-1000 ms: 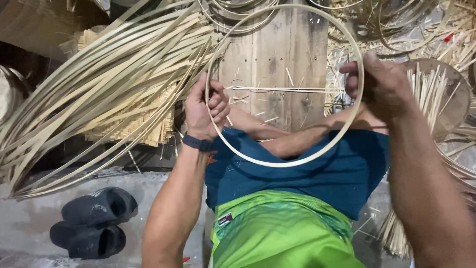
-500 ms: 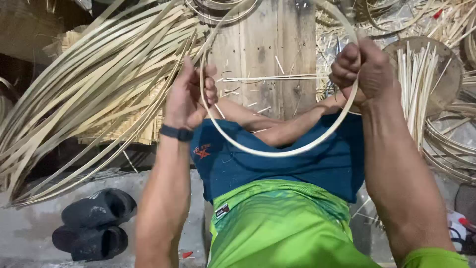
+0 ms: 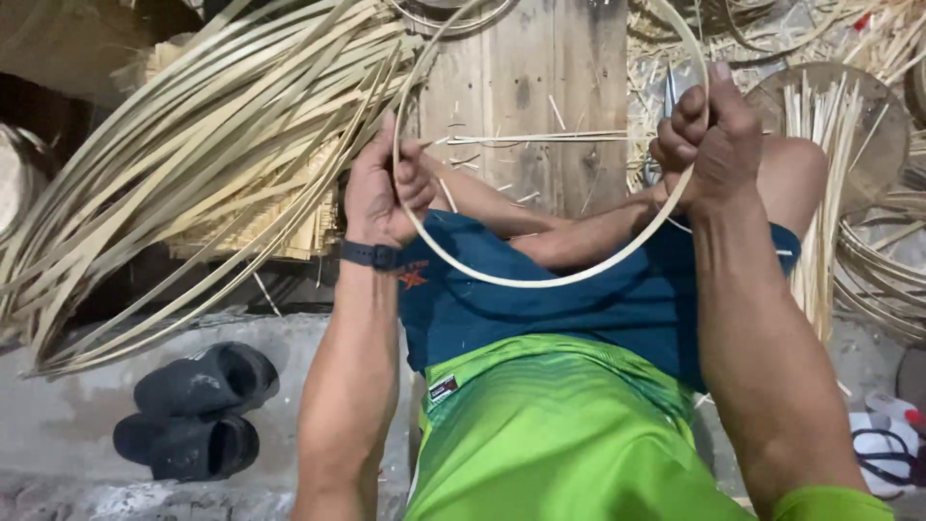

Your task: The person bends a bamboo strip into a circle and secures the overlapping ends by wrapping them with a thin bamboo strand. They repeat this process with another bamboo strip while sitting on the floor surrounded by piles of material.

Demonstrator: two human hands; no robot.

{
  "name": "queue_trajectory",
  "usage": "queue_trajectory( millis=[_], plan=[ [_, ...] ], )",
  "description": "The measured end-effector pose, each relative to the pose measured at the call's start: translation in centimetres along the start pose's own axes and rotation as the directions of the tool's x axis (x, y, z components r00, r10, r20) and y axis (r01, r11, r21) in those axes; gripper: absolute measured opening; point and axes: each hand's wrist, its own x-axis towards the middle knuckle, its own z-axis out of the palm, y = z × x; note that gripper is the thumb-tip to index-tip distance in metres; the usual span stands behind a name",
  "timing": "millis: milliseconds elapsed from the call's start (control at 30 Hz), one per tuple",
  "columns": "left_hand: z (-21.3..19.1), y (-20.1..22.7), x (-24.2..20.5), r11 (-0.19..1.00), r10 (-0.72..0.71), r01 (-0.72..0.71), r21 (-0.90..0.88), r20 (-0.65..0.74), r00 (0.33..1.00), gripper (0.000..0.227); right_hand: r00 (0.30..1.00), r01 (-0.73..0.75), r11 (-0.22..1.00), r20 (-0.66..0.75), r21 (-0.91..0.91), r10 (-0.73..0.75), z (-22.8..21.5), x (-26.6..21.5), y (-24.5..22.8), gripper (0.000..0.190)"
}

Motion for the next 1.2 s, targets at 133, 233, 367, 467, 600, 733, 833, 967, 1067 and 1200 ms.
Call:
queue_trajectory(
  millis=[133,233,367,467,600,733,833,967,1067,1200],
  plan=[
    [1.1,-1.5,-1.1,0.991,0.118,-0.118,-0.065,0.002,0.993,0.051,1.0,0.012,1.0,0.017,0.001,-0.012,0.9,0.2,0.3,0.042],
    [-0.7,-2.5,0.4,0.973,0.158,-0.154,-0.172,0.01,0.987,0.052,1.0,0.009,1.0,0.014,-0.01,-0.009,0.3,1.2,0.5,0.042],
    [-0.9,-1.9,0.9,0.957,0.206,-0.208,-0.204,-0.031,0.978,0.054,0.999,0.032,0.992,0.028,-0.12,-0.028,0.4,2.5,0.9,0.044],
    [-1.4,-1.6,0.2,0.957,0.218,-0.234,-0.173,-0.106,0.97,0.05,0.965,0.258,0.771,0.2,-0.582,-0.172,-0.2,4.3,2.0,0.041],
    [-4.7,-0.4,-0.2,0.963,0.255,-0.266,-0.038,-0.187,0.949,0.042,0.965,0.23,0.542,0.261,-0.808,-0.019,2.3,6.6,1.0,0.038],
    [-12.7,1.3,0.5,0.909,0.391,-0.232,0.347,-0.516,0.762,0.023,0.988,-0.073,0.808,0.066,-0.585,0.137,4.0,9.8,0.9,0.037],
    [-23.4,2.4,3.1,0.942,0.321,-0.16,0.295,-0.653,0.686,0.023,0.994,-0.107,0.933,-0.009,-0.343,0.11,5.0,10.9,1.0,0.035],
    [-34.4,2.7,5.4,0.996,0.077,-0.023,0.08,-0.765,0.639,0.043,0.99,-0.07,0.892,0.081,-0.446,0.118,2.9,9.7,4.4,0.035],
    [-40.9,2.1,6.8,1.0,-0.012,-0.008,-0.023,-0.742,0.67,0.043,0.976,-0.178,0.853,0.024,-0.49,0.218,2.6,7.5,6.7,0.03],
    [-41.8,3.1,7.0,0.987,-0.009,-0.111,-0.117,-0.729,0.684,0.026,0.951,-0.286,0.725,-0.093,-0.626,0.295,0.9,6.5,9.0,0.036]
  ],
)
